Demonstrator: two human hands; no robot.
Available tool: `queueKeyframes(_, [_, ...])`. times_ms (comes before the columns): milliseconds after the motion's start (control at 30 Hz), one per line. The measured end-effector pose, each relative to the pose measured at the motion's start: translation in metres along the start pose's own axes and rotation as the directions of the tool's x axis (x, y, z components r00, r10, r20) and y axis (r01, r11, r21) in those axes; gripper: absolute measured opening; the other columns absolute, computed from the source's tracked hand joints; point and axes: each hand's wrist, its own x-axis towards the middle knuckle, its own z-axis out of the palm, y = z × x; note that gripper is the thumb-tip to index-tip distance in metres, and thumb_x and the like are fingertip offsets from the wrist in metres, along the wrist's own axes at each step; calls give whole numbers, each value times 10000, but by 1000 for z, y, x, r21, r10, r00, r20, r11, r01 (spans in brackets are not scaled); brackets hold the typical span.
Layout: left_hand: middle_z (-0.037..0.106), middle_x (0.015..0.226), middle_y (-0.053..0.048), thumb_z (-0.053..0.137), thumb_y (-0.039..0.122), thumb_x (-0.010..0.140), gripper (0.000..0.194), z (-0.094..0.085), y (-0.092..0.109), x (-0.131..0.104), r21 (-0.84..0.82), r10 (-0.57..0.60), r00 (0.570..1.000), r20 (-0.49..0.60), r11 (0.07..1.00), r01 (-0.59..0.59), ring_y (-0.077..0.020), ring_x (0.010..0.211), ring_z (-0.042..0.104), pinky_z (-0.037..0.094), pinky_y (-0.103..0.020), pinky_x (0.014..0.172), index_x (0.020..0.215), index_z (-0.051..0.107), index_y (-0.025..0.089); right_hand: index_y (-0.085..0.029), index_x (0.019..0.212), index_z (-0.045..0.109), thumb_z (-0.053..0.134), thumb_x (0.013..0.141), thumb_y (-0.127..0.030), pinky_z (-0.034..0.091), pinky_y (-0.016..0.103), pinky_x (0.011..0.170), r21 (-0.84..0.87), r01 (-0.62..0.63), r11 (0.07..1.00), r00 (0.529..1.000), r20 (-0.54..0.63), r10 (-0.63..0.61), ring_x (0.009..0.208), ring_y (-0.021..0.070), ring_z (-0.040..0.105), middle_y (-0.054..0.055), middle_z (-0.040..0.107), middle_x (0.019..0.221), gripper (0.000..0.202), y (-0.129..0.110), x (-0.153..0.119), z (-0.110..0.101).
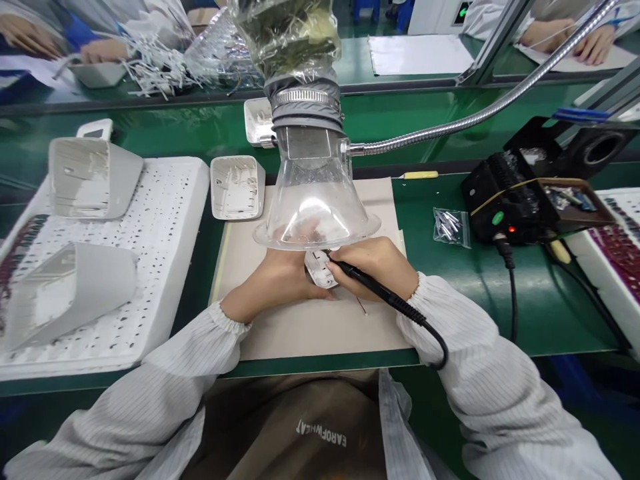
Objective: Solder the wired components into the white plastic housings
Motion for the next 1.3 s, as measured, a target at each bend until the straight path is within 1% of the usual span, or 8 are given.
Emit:
queueKeyframes(100, [368, 1577, -167, 891, 650, 518, 1314, 2, -1, -1, -4, 8, 1000, -11, 1000, -8, -486, 1448, 308, 269, -724, 1143, 1565, 181, 295, -213, 892, 696, 610, 940, -248, 555, 264, 620, 8, 11, 1000, 1000, -10, -11, 675, 163, 716, 12, 748, 744, 105, -1, 1, 0])
queueKeyframes(267, [340, 1590, -173, 870, 642, 589, 1286, 3, -4, -5, -34, 46, 998, -36, 998, -47, -439, 1465, 304, 251, -695, 1165, 1579, 130, 292, -223, 866, 713, 599, 950, -246, 546, 278, 607, 5, -22, 1000, 1000, 15, 22, 665, 166, 714, 10, 753, 759, 143, 0, 0, 1])
queueKeyframes(433, [299, 1606, -195, 872, 672, 561, 1340, 4, -5, -6, -29, 69, 996, -53, 997, -71, -436, 1494, 242, 242, -679, 1179, 1586, 107, 272, -225, 846, 723, 581, 955, -243, 546, 290, 623, 17, -46, 999, 998, 40, 45, 685, 172, 719, 14, 762, 790, 180, 1, -1, 1])
queueKeyframes(533, [316, 1598, -193, 838, 662, 630, 1242, 4, -4, -6, -30, 76, 995, -58, 997, -78, -416, 1509, 224, 258, -669, 1178, 1578, 140, 267, -238, 831, 723, 565, 956, -237, 547, 302, 630, 17, -59, 998, 996, 65, 58, 696, 179, 720, 12, 760, 798, 202, 1, -1, 0])
queueKeyframes(667, [246, 1624, -211, 839, 613, 656, 1191, 5, -4, -6, -32, 49, 997, -64, 998, -51, -417, 1532, 147, 245, -662, 1185, 1572, 174, 243, -220, 822, 721, 556, 962, -227, 522, 284, 614, 7, -46, 999, 997, 57, 46, 665, 160, 701, 7, 747, 761, 217, 1, -1, 0])
queueKeyframes(833, [269, 1614, -217, 821, 611, 677, 1148, 8, -5, -7, -11, 57, 997, -48, 998, -58, -441, 1517, 181, 245, -697, 1164, 1566, 199, 236, -199, 823, 716, 553, 968, -220, 513, 276, 608, 6, -19, 1000, 999, 40, 19, 657, 151, 698, 13, 753, 764, 219, 2, 0, -1])
queueKeyframes(1033, [277, 1600, -220, 839, 599, 649, 1166, 7, -3, -7, -28, 40, 996, -83, 999, -42, -416, 1509, 223, 255, -639, 1190, 1557, 219, 212, -206, 872, 707, 556, 961, -220, 546, 272, 670, 15, -6, 1000, 1000, 27, 6, 737, 162, 724, 19, 766, 827, 177, 5, -1, -1])
queueKeyframes(1300, [278, 1591, -222, 828, 610, 655, 1135, 7, -3, -10, -7, 30, 996, -80, 1000, -30, -430, 1493, 247, 247, -658, 1183, 1546, 244, 219, -192, 861, 712, 561, 951, -210, 525, 279, 640, 15, 0, 1000, 999, 33, -1, 715, 172, 722, 26, 764, 806, 177, 6, -1, -3])
